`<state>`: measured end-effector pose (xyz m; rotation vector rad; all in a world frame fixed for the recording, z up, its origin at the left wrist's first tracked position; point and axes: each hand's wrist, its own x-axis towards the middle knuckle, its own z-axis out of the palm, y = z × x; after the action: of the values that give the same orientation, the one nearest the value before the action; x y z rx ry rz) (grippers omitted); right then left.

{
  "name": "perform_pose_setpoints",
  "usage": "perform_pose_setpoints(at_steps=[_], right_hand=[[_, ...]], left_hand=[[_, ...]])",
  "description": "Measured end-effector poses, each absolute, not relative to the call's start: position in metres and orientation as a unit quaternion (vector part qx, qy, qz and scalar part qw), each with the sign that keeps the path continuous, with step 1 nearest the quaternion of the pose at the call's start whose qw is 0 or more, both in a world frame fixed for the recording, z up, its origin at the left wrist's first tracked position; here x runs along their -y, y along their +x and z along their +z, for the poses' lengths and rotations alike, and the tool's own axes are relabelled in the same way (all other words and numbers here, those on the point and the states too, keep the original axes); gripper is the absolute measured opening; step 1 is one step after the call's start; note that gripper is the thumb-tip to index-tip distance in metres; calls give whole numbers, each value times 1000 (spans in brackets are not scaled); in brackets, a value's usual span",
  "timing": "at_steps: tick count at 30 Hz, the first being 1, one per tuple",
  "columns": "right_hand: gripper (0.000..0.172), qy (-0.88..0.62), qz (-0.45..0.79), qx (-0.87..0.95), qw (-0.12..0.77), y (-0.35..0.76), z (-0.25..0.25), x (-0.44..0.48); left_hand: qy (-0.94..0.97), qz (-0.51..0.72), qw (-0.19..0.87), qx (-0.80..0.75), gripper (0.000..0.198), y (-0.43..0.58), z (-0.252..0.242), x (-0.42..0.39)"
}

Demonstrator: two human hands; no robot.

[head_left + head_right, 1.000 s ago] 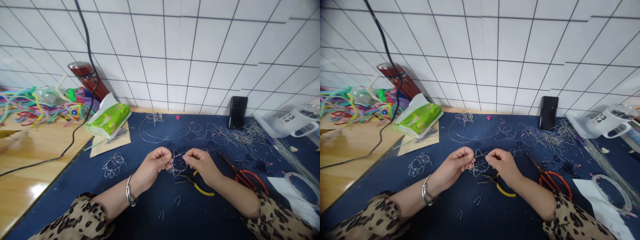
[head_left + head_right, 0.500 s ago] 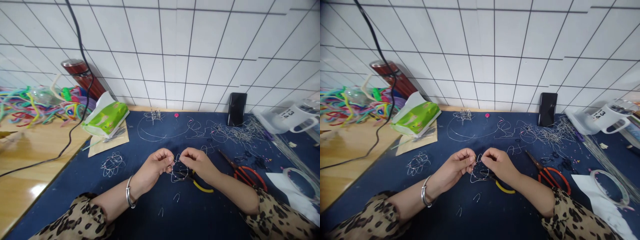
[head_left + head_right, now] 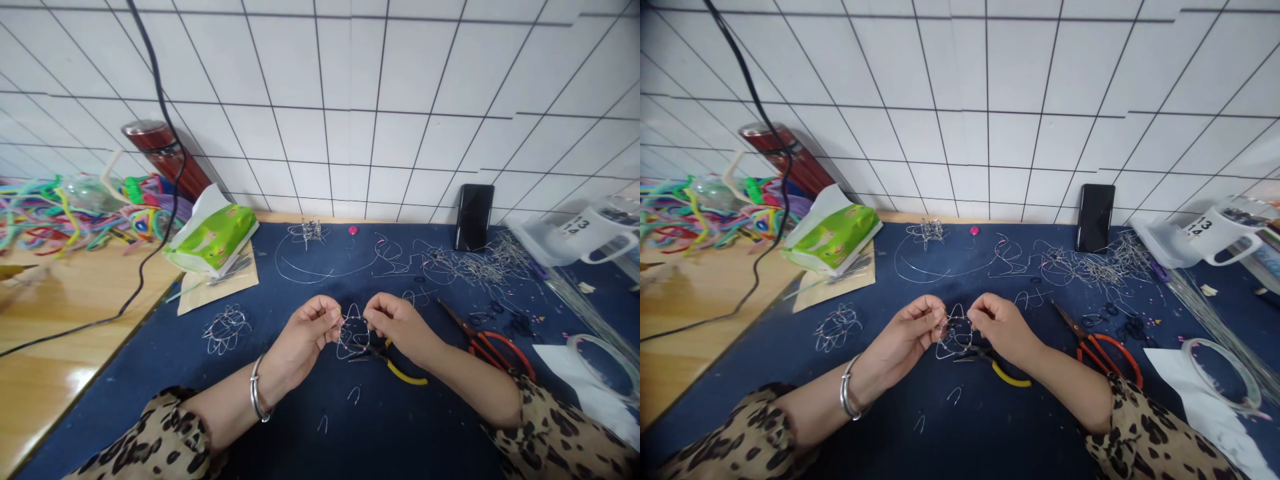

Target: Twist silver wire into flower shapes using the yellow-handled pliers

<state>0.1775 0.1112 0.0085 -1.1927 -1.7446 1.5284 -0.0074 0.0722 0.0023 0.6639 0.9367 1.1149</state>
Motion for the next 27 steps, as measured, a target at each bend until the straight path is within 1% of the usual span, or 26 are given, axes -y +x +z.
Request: perform_pose_setpoints(at_steps=[5,9,13,19,27], right_hand=[[12,-445,557,642,282,177,8,-108],[12,-414,602,628,268,176,9,-108],[17,-396,606,641,256,177,8,-107],[17,-434,590,608,308,178,3,-108],[17,-474,538,613,333,178,1,-109]], left_hand=[[287,512,694,-417,9,-8,2,-73],[296,508,701,-403,8,-9,1,-74],[291,491,722,-391,9,-9,1,-74],[297,489,723,-387,12,-9,4,-74],[326,455,725,-402,12,-6,6,-69]])
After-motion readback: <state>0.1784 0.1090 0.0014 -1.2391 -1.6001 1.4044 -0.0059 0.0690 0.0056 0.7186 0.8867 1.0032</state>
